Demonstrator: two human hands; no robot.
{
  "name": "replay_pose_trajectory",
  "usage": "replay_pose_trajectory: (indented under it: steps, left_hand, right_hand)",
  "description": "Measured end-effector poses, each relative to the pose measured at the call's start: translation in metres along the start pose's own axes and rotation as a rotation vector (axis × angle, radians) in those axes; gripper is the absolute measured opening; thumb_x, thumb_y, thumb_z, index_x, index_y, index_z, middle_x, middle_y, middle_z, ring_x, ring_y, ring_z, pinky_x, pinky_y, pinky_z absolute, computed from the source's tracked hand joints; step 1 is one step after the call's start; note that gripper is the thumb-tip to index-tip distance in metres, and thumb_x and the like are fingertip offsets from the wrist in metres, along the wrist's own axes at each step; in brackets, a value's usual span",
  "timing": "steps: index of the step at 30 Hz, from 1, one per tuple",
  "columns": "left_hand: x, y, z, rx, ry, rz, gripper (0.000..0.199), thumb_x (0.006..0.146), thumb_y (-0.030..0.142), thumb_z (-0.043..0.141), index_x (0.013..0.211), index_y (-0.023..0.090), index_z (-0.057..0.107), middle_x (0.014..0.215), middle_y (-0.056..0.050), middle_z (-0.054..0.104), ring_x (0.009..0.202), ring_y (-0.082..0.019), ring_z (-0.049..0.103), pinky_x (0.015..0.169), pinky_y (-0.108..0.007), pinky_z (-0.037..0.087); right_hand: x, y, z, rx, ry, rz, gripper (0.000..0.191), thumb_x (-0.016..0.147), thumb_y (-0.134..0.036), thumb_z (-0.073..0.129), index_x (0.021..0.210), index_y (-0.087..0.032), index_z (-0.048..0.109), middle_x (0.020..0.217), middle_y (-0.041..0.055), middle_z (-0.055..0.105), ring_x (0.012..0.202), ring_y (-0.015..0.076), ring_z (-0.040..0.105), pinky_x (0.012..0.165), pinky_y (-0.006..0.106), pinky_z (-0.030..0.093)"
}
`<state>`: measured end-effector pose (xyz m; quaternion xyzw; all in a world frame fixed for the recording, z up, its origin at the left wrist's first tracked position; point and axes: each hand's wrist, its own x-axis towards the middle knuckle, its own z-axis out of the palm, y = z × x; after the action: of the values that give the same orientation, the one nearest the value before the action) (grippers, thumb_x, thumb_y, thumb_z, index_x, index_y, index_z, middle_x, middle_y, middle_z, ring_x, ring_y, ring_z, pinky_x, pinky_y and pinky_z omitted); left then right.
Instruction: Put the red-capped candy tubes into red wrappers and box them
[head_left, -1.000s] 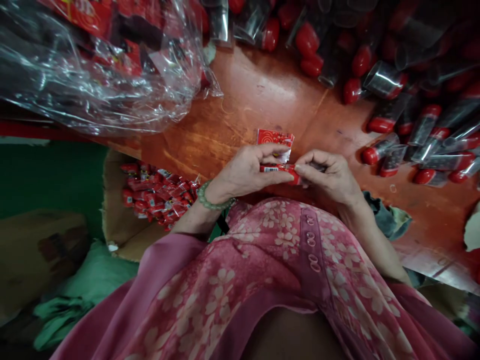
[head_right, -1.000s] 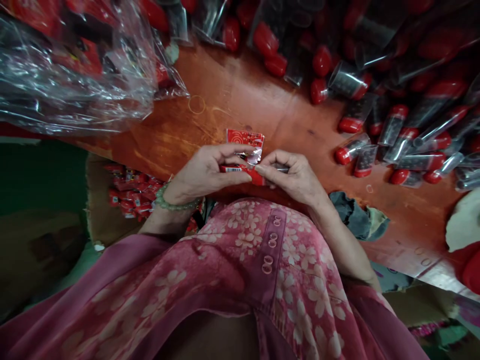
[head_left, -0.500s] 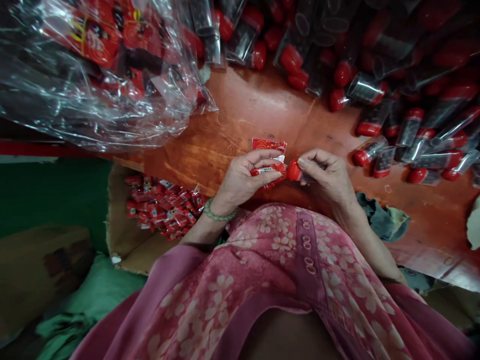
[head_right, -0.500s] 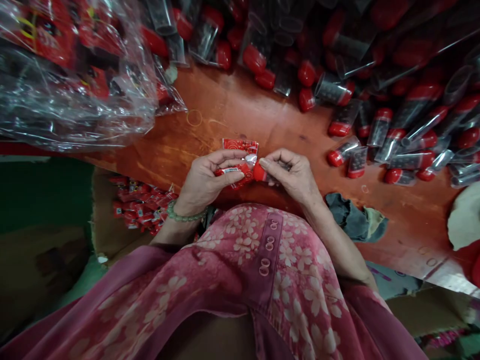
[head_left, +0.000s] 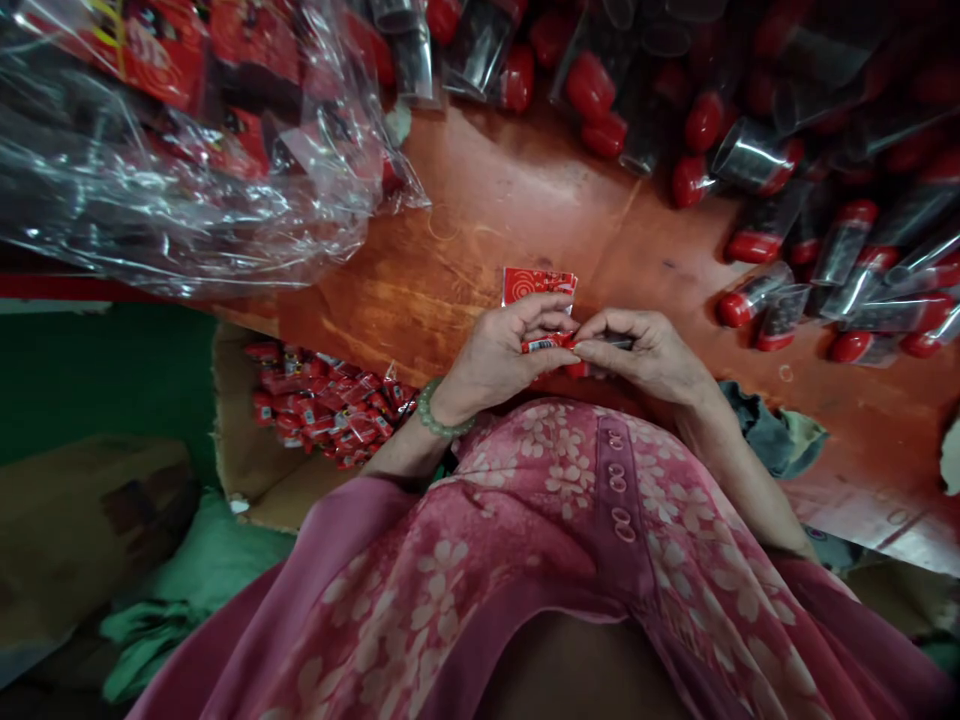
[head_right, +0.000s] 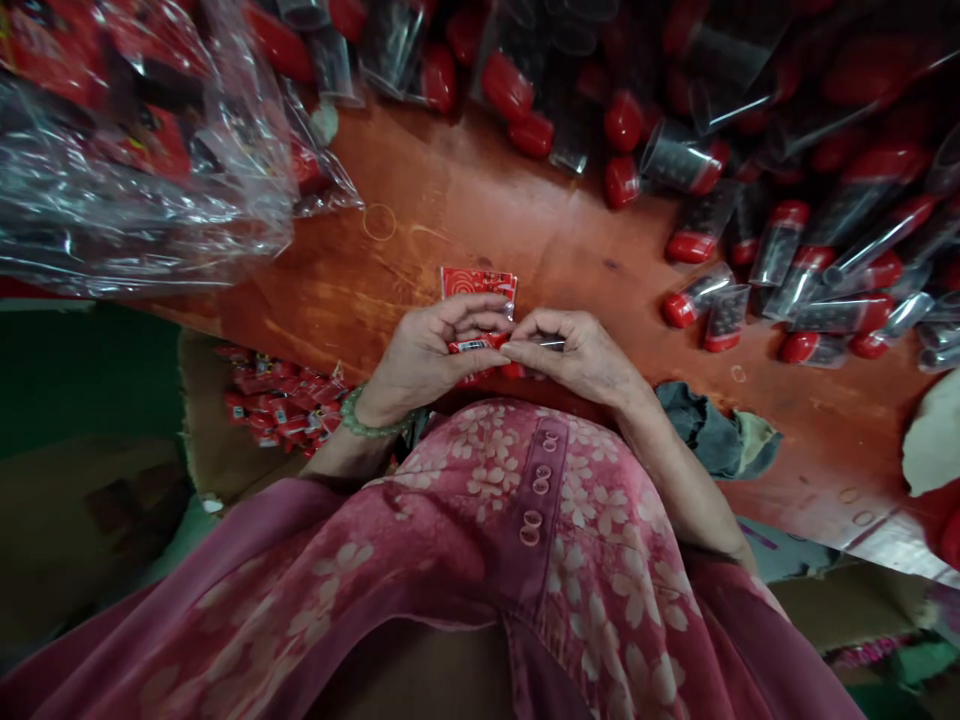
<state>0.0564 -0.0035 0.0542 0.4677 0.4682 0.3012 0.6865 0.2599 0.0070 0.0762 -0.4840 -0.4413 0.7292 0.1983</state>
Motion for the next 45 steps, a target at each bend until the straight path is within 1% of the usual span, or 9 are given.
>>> replay_pose_trajectory:
  steps: [4,7,10,15,21,32,37,42,45]
  left_hand:
    - [0.006,-0.008,-0.001,0.002,0.050,0.027,0.069,0.070,0.035,0.089,0.131,0.018,0.062,0.117,-0.010,0.074,0.099,-0.018,0.073,0.088,-0.028,0.060]
    - [0.008,-0.008,-0.003,0.040,0.070,0.057,0.073,0.068,0.037,0.090,0.133,0.018,0.062,0.116,-0.009,0.073,0.097,-0.017,0.073,0.088,-0.028,0.060]
    - [0.007,-0.001,-0.005,0.082,0.049,0.062,0.062,0.074,0.039,0.085,0.128,0.016,0.065,0.108,-0.007,0.075,0.091,-0.015,0.072,0.085,-0.026,0.058]
    - [0.002,0.012,-0.011,0.244,-0.049,0.057,0.027,0.090,0.038,0.067,0.101,0.014,0.076,0.092,-0.004,0.077,0.083,-0.015,0.070,0.079,-0.025,0.052]
    - [0.000,0.010,-0.014,0.323,-0.123,0.064,0.025,0.090,0.037,0.065,0.085,0.015,0.077,0.071,0.000,0.070,0.064,-0.011,0.058,0.063,-0.023,0.043]
    - [-0.003,0.010,-0.014,0.184,-0.165,-0.065,0.020,0.084,0.034,0.073,0.075,0.015,0.075,0.064,0.001,0.066,0.059,-0.010,0.053,0.059,-0.024,0.040]
    - [-0.005,0.005,-0.004,0.017,0.037,-0.077,0.029,0.079,0.045,0.077,0.075,0.016,0.074,0.071,0.000,0.068,0.065,-0.011,0.055,0.064,-0.025,0.044]
    - [-0.007,0.004,0.005,-0.059,0.127,-0.054,0.042,0.085,0.058,0.070,0.074,0.017,0.072,0.067,0.002,0.062,0.062,-0.010,0.049,0.062,-0.026,0.043]
    - [-0.008,0.011,0.011,-0.008,0.130,-0.053,0.046,0.088,0.060,0.066,0.073,0.016,0.071,0.066,0.002,0.060,0.062,-0.010,0.049,0.062,-0.026,0.043]
  right_hand:
    - [0.003,0.003,-0.003,0.028,-0.033,-0.003,0.033,0.082,-0.049,0.078,0.095,-0.018,0.076,0.068,-0.0026,0.067,0.054,0.0073,0.055,0.054,0.021,0.044]
    - [0.005,0.006,-0.003,0.070,0.001,0.012,0.030,0.081,-0.047,0.080,0.090,-0.018,0.078,0.063,-0.0029,0.066,0.051,0.0071,0.054,0.051,0.021,0.044]
    - [0.006,0.009,-0.001,0.131,0.066,0.044,0.029,0.078,-0.047,0.083,0.085,-0.019,0.078,0.061,-0.0028,0.067,0.048,0.0068,0.053,0.048,0.020,0.044]
    - [0.007,0.009,-0.002,0.182,0.093,0.079,0.032,0.074,-0.049,0.086,0.083,-0.019,0.079,0.060,-0.0024,0.067,0.048,0.0068,0.055,0.046,0.018,0.046]
    - [0.005,0.008,-0.005,0.208,0.084,0.095,0.029,0.074,-0.046,0.086,0.082,-0.019,0.078,0.061,-0.0019,0.069,0.048,0.0066,0.054,0.046,0.018,0.047]
    - [0.005,0.005,-0.004,0.294,0.157,0.060,0.039,0.068,-0.051,0.089,0.085,-0.018,0.077,0.061,-0.0030,0.067,0.045,0.0057,0.052,0.042,0.018,0.041]
    - [-0.003,0.008,-0.007,0.449,0.185,-0.017,0.064,0.052,-0.049,0.096,0.106,-0.025,0.072,0.072,-0.0049,0.067,0.050,0.0082,0.055,0.047,0.022,0.046]
    - [-0.007,0.019,-0.010,0.531,0.365,-0.078,0.051,0.063,-0.068,0.083,0.090,-0.028,0.067,0.071,-0.0032,0.059,0.055,0.0119,0.056,0.050,0.025,0.046]
    - [-0.006,0.023,-0.010,0.599,0.371,-0.081,0.049,0.068,-0.070,0.077,0.093,-0.030,0.066,0.075,-0.0033,0.058,0.056,0.0111,0.054,0.052,0.026,0.046]
